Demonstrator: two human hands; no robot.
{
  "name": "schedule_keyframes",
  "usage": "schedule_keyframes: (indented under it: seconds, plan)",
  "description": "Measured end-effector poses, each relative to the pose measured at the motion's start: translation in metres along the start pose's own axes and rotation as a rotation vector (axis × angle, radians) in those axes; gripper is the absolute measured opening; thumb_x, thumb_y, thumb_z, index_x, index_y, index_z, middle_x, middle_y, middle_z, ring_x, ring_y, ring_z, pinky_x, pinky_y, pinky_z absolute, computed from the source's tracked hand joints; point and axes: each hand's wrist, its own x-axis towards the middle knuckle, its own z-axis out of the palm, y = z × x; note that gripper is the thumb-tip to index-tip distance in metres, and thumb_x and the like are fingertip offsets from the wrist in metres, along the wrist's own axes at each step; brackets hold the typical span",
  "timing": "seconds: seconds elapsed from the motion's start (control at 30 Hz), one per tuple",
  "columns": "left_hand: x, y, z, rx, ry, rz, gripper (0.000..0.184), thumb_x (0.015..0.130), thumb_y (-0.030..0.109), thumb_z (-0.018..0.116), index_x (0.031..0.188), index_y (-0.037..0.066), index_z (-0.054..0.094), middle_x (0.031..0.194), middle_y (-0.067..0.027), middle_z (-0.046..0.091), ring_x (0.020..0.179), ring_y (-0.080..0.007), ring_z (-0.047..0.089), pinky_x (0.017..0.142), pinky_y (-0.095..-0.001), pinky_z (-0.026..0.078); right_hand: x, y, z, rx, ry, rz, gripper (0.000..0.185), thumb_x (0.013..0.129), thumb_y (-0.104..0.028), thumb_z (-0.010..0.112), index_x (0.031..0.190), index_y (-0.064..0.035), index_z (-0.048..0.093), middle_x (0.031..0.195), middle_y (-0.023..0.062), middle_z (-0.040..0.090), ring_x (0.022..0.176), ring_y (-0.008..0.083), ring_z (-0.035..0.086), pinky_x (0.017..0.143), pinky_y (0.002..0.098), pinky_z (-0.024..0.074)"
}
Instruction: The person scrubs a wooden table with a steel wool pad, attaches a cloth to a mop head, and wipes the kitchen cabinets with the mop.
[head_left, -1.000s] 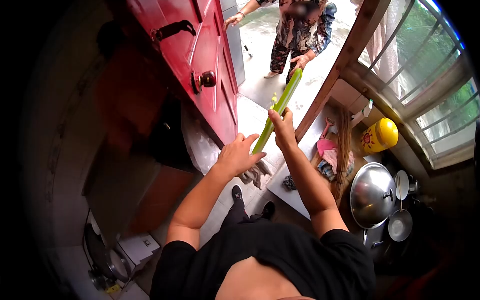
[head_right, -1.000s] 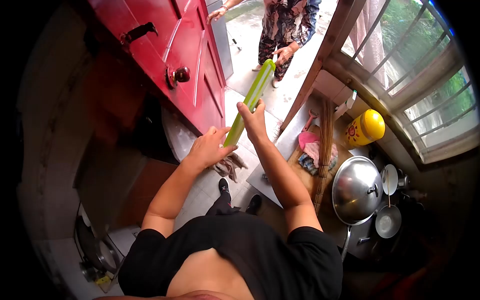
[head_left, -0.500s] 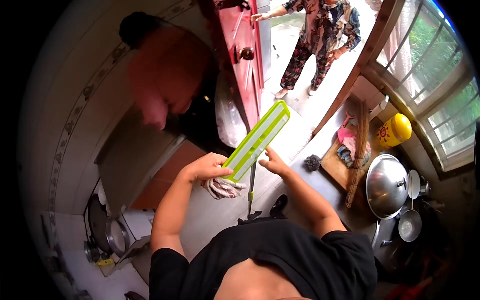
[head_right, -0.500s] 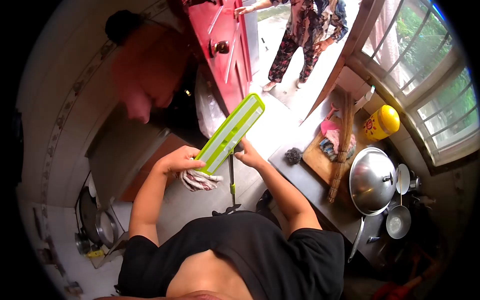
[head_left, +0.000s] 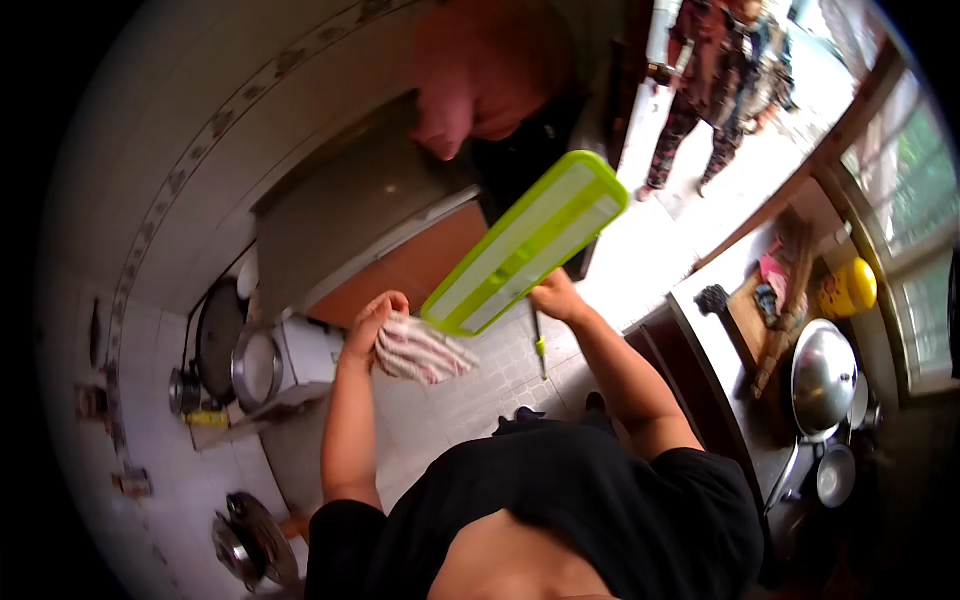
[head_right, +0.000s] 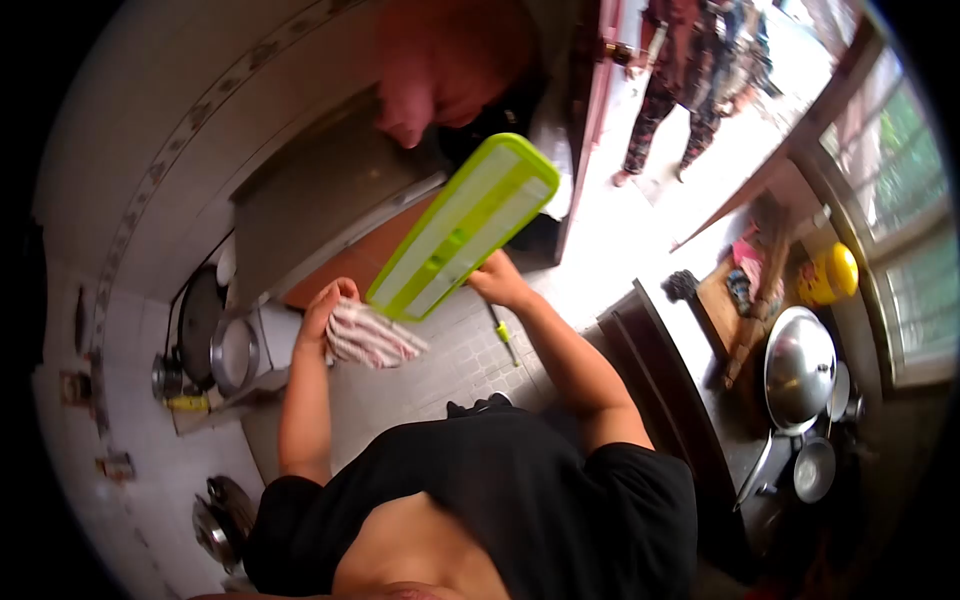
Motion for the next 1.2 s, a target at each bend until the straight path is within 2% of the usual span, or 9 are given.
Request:
schedule_keyframes:
  seconds: [0.07,0.23,0.4,0.47,0.57,0.77,0.9,1.0,1.2]
  plan:
    - [-0.022,-0.060,-0.032,-0.837,0.156,0.095,0.043,0.092,0.044,0.053,0.101,0.003,0.059,0.091,-0.0137,0.065,0.086,-0.0316,0.066,0.073,-0.0468,0.056,0.005,0.010,0.000,-0.115,0.059,-0.035,0.014,0.084,-0.002,0.059,0.096,0.0020,0.064,0.086,0.0026,0.065,0.080,0.0121,0.059,0.069,0.0278,0.0482]
    - [-0.043,-0.104,0.013,-0.820,0.159,0.393,0.039,0.089,0.050,0.046,0.089,0.012,0.056,0.081,-0.0105,0.055,0.069,-0.0281,0.053,0.058,-0.0429,0.046,0.010,-0.014,0.013,-0.281,0.056,0.047,0.013,0.090,-0.011,0.058,0.092,0.0016,0.061,0.085,0.0063,0.064,0.078,0.0161,0.058,0.069,0.0305,0.0477]
    - [-0.013,-0.151,-0.017,-0.904,-0.005,0.650,0.057,0.079,0.055,0.058,0.109,0.007,0.054,0.100,-0.0123,0.056,0.095,-0.0274,0.055,0.082,-0.0406,0.046,0.007,-0.006,0.016,-0.347,-0.028,0.072,0.008,0.089,-0.006,0.057,0.092,0.0019,0.060,0.085,0.0070,0.064,0.079,0.0178,0.059,0.070,0.0316,0.0480]
    - [-0.032,-0.111,0.034,-1.084,0.289,0.515,0.083,0.075,0.062,0.059,0.131,0.003,0.042,0.126,-0.0172,0.052,0.117,-0.0340,0.049,0.102,-0.0469,0.038,0.005,-0.008,0.020,-0.417,-0.054,0.076,0.009,0.084,-0.001,0.062,0.092,0.0022,0.063,0.085,0.0082,0.066,0.080,0.0192,0.062,0.069,0.0318,0.0494]
    - [-0.042,-0.076,0.042,-1.199,0.110,0.554,0.095,0.074,0.065,0.061,0.141,0.004,0.033,0.142,-0.0186,0.039,0.130,-0.0388,0.038,0.108,-0.0522,0.030,0.006,-0.010,0.024,-0.402,-0.141,0.078,0.010,0.086,-0.001,0.059,0.095,0.0020,0.060,0.090,0.0090,0.065,0.084,0.0201,0.060,0.074,0.0334,0.0488]
    - [-0.023,-0.014,0.051,-0.463,-0.103,0.380,0.093,0.075,0.046,0.072,0.145,0.006,0.026,0.147,-0.0156,0.031,0.135,-0.0344,0.032,0.111,-0.0504,0.026,0.027,-0.002,0.041,-0.232,-0.525,0.000,0.055,0.082,-0.003,0.067,0.132,-0.0020,0.045,0.134,0.0124,0.047,0.127,0.0239,0.040,0.106,0.0361,0.0335]
    - [-0.007,0.007,0.074,-0.167,0.017,0.318,0.060,0.085,0.023,0.066,0.138,0.006,0.040,0.133,-0.0106,0.051,0.125,-0.0233,0.048,0.103,-0.0338,0.039,0.036,-0.022,0.048,-0.147,-0.534,0.063,0.039,0.084,-0.007,0.065,0.122,-0.0015,0.054,0.118,0.0112,0.059,0.109,0.0213,0.055,0.093,0.0357,0.0451]
    - [0.010,0.019,0.059,0.048,0.234,0.329,0.040,0.090,0.021,0.062,0.126,0.005,0.052,0.118,-0.0071,0.061,0.112,-0.0192,0.057,0.099,-0.0323,0.043,0.033,-0.014,0.044,-0.142,-0.415,0.085,0.035,0.083,-0.005,0.066,0.117,-0.0013,0.057,0.112,0.0100,0.062,0.104,0.0204,0.057,0.089,0.0349,0.0470]
    - [0.007,0.075,0.059,-0.012,0.043,0.523,0.023,0.088,0.026,0.067,0.103,0.010,0.061,0.099,0.0021,0.063,0.086,-0.0080,0.058,0.075,-0.0225,0.046,0.042,-0.013,0.021,-0.018,-0.237,0.100,0.027,0.085,-0.008,0.064,0.111,-0.0012,0.061,0.104,0.0070,0.064,0.096,0.0176,0.059,0.083,0.0337,0.0495]
